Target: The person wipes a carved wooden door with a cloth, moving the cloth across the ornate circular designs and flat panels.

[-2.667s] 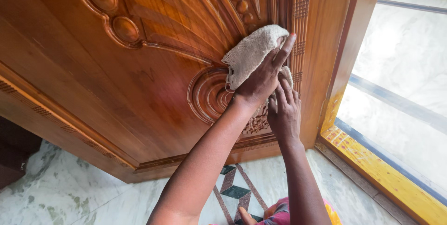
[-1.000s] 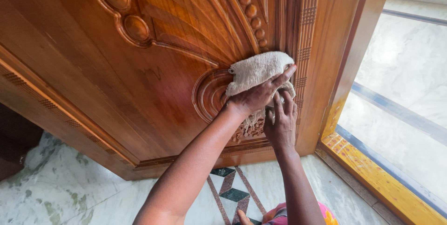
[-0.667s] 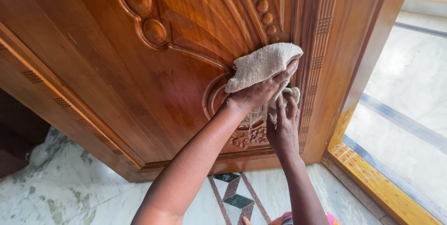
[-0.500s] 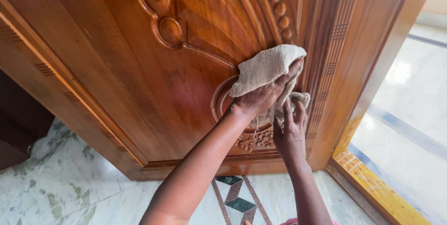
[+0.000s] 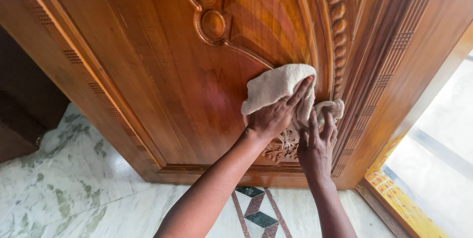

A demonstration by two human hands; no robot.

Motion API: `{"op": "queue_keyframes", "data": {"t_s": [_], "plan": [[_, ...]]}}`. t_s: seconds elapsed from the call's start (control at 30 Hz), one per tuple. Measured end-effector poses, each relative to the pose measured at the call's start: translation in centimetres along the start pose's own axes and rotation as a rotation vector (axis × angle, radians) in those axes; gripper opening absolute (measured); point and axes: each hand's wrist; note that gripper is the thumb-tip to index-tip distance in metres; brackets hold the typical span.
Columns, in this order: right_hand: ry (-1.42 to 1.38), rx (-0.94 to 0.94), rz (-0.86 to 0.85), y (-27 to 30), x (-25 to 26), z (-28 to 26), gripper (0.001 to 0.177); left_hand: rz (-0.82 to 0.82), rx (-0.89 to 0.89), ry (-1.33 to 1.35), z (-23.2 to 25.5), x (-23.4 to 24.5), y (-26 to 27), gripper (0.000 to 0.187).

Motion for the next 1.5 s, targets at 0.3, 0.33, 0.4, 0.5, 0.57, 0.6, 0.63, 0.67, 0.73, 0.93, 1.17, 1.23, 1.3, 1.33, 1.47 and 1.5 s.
{"op": "queue_keyframes", "data": {"t_s": [0.3, 0.33, 0.4, 0.5, 0.57, 0.6, 0.63, 0.67, 0.73, 0.93, 1.17, 1.23, 1.3, 1.33, 1.47, 1.5], "plan": [[-0.145, 0.08, -0.018, -1.9, -0.8, -1.1, 0.072, 0.175, -0.031, 0.178, -3.8, 1.8, -0.5, 0.066], [-0.121, 0.101, -0.031, -2.3, -1.0, -1.5, 0.07, 0.157, -0.021, 0.184, -4.3, 2.1, -0.6, 0.066], [-0.064, 0.137, -0.056, -2.9, -1.1, -2.4, 0.066, 0.167, -0.007, 0.162, -5.2, 2.9, -0.9, 0.067], [-0.035, 0.228, -0.08, -4.2, -1.3, -4.1, 0.064, 0.136, 0.034, 0.147, -6.6, 4.2, -1.4, 0.068], [0.037, 0.238, -0.116, -5.5, -1.4, -5.5, 0.068, 0.126, 0.052, 0.108, -7.5, 5.3, -1.5, 0.069], [0.073, 0.244, -0.133, -6.1, -1.4, -6.2, 0.07, 0.134, 0.052, 0.071, -8.0, 5.9, -1.4, 0.069], [0.054, 0.243, -0.142, -6.5, -1.2, -6.8, 0.073, 0.144, 0.055, 0.033, -8.5, 6.4, -1.4, 0.069], [0.034, 0.241, -0.15, -7.0, -1.0, -7.4, 0.076, 0.168, 0.056, 0.026, -8.9, 6.9, -1.4, 0.069], [0.014, 0.267, -0.156, -7.8, -0.8, -8.5, 0.08, 0.212, 0.06, 0.013, -9.7, 7.7, -1.3, 0.07], [-0.074, 0.357, -0.149, -10.3, -1.2, -11.7, 0.087, 0.174, 0.111, 0.004, -12.0, 9.9, -1.2, 0.061], [0.022, 0.42, -0.121, -11.9, -2.4, -14.3, 0.087, 0.225, 0.149, -0.026, -13.3, 11.3, -1.3, 0.063], [-0.007, 0.398, -0.129, -11.9, -2.3, -14.4, 0.086, 0.24, 0.189, 0.059, -12.8, 11.1, -1.4, 0.062], [-0.06, 0.364, -0.144, -11.4, -1.8, -13.8, 0.086, 0.12, 0.276, 0.146, -11.9, 10.9, -1.4, 0.061], [-0.035, 0.347, -0.132, -11.1, -1.7, -13.5, 0.085, 0.061, 0.32, 0.19, -11.4, 10.8, -1.4, 0.061], [0.03, 0.265, -0.091, -9.1, -1.5, -11.5, 0.078, -0.039, 0.245, 0.255, -9.5, 9.6, -0.6, 0.068], [0.038, 0.24, -0.081, -8.5, -1.5, -11.1, 0.076, 0.085, 0.162, 0.222, -8.9, 9.1, -0.2, 0.069]]}}
Point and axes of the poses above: each hand's wrist, its own y-axis away from the middle knuckle, its own x-axis out of the back of the hand, z = x × y, and after that the axes turned 9 degrees about z, right-handed
